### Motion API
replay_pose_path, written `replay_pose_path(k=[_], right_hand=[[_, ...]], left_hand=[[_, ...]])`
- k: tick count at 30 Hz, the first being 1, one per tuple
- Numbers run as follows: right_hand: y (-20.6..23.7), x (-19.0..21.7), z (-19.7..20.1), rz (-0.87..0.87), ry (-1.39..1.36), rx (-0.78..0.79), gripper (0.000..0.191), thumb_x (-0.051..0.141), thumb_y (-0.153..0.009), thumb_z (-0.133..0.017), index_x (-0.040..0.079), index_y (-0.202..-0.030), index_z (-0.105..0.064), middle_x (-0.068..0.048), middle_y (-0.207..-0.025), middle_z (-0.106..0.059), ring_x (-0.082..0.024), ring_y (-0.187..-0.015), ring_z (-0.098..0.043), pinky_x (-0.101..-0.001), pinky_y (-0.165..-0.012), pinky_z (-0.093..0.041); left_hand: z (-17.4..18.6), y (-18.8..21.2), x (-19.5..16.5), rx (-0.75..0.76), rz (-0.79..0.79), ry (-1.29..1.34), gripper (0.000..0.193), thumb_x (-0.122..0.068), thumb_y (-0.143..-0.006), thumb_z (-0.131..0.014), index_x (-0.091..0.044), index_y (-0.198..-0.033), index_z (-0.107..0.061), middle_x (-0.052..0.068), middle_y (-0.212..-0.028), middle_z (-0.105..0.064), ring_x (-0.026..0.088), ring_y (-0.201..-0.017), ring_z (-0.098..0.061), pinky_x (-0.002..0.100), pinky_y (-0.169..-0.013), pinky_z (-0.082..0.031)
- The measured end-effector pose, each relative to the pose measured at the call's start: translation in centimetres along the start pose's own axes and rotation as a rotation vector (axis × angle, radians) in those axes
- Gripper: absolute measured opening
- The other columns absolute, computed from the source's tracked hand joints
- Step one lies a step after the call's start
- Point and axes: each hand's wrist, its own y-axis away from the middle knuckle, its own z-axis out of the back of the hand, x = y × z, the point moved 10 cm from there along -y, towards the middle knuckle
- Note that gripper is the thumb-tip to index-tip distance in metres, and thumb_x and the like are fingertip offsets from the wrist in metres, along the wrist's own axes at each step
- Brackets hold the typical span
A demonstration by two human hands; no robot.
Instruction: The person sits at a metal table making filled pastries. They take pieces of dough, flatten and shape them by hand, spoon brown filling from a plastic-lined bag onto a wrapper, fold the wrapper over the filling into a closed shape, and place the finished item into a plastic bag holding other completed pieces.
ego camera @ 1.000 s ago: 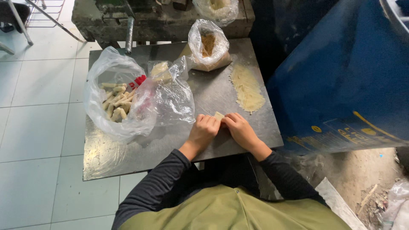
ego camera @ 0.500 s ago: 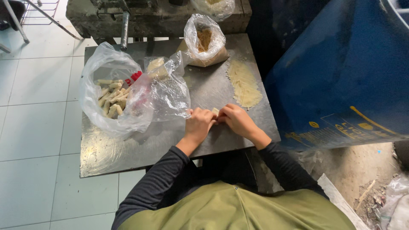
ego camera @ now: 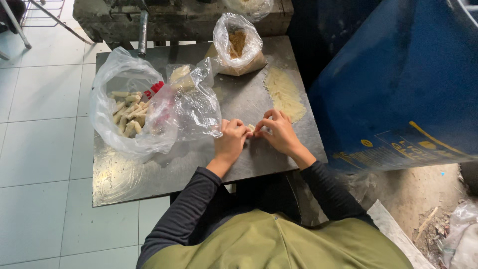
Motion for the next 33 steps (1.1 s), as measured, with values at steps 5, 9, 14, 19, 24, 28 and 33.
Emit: replay_pose_path(k=[5, 9, 14, 19, 24, 28, 33], right_hand=[[1.0, -1.8, -0.9, -0.147, -0.026, -0.108, 0.008, 0.02, -0.083, -0.082, 0.018, -0.089, -0.078, -0.004, -0.105, -0.059, -0.029, -0.109, -0.054, -0.044, -0.097, -0.04], [0.2, -3.0, -1.9, -0.283, 0.092, -0.238, 0.012, 0.021, -0.082, -0.081, 0.011, -0.087, -0.074, -0.013, -0.11, -0.057, -0.034, -0.111, -0.05, -0.0482, -0.093, -0.037], [-2.3, -3.6, -3.0, -0.295, 0.172, -0.274, 0.017, 0.022, -0.086, -0.076, 0.01, -0.097, -0.069, -0.015, -0.115, -0.056, -0.035, -0.114, -0.05, -0.0485, -0.095, -0.037], [-1.3, -5.3, 0.6, -0.282, 0.023, -0.423, 0.016, 0.024, -0.099, -0.07, 0.009, -0.106, -0.069, -0.016, -0.113, -0.056, -0.033, -0.113, -0.049, -0.0468, -0.097, -0.037], [2.4, -5.2, 5.1, -0.248, -0.109, -0.461, 0.018, 0.024, -0.107, -0.061, 0.007, -0.109, -0.069, -0.013, -0.113, -0.059, -0.03, -0.112, -0.046, -0.0389, -0.095, -0.041], [3.4, -5.1, 7.8, -0.225, -0.033, -0.486, 0.019, 0.022, -0.11, -0.062, 0.006, -0.111, -0.071, -0.014, -0.113, -0.056, -0.031, -0.111, -0.048, -0.0384, -0.098, -0.041], [1.9, -6.7, 8.5, -0.229, 0.028, -0.336, 0.015, 0.013, -0.096, -0.072, 0.004, -0.108, -0.073, -0.013, -0.108, -0.062, -0.029, -0.103, -0.056, -0.0393, -0.089, -0.047]], left_hand=[[-0.9, 0.2, 1.6, 0.001, 0.232, 0.085, 0.008, -0.017, -0.085, -0.076, -0.011, -0.084, -0.072, 0.011, -0.126, -0.055, 0.032, -0.111, -0.06, 0.043, -0.081, -0.051], [-2.3, -0.3, 2.7, -0.139, 0.299, 0.116, 0.019, -0.014, -0.09, -0.072, -0.002, -0.098, -0.06, 0.024, -0.132, -0.044, 0.041, -0.112, -0.057, 0.049, -0.089, -0.048], [-4.4, -2.4, 4.8, -0.196, 0.265, 0.134, 0.022, -0.012, -0.093, -0.068, 0.0, -0.106, -0.055, 0.021, -0.12, -0.051, 0.038, -0.108, -0.059, 0.048, -0.089, -0.048], [-3.8, -3.3, 1.8, -0.07, 0.009, 0.049, 0.017, -0.016, -0.078, -0.078, -0.009, -0.09, -0.067, 0.012, -0.094, -0.064, 0.037, -0.093, -0.057, 0.047, -0.082, -0.047], [2.7, -1.3, -6.4, -0.093, -0.124, -0.043, 0.02, -0.026, -0.095, -0.075, -0.009, -0.098, -0.064, 0.008, -0.097, -0.062, 0.027, -0.095, -0.058, 0.045, -0.084, -0.045], [14.6, 1.0, -9.7, -0.388, -0.224, -0.103, 0.015, -0.019, -0.095, -0.071, -0.009, -0.104, -0.064, 0.005, -0.1, -0.062, 0.024, -0.087, -0.055, 0.041, -0.078, -0.039], [27.3, -3.2, 4.9, -0.363, 0.286, -0.558, 0.014, -0.024, -0.112, -0.069, -0.013, -0.104, -0.069, 0.005, -0.103, -0.066, 0.024, -0.094, -0.061, 0.044, -0.08, -0.043]])
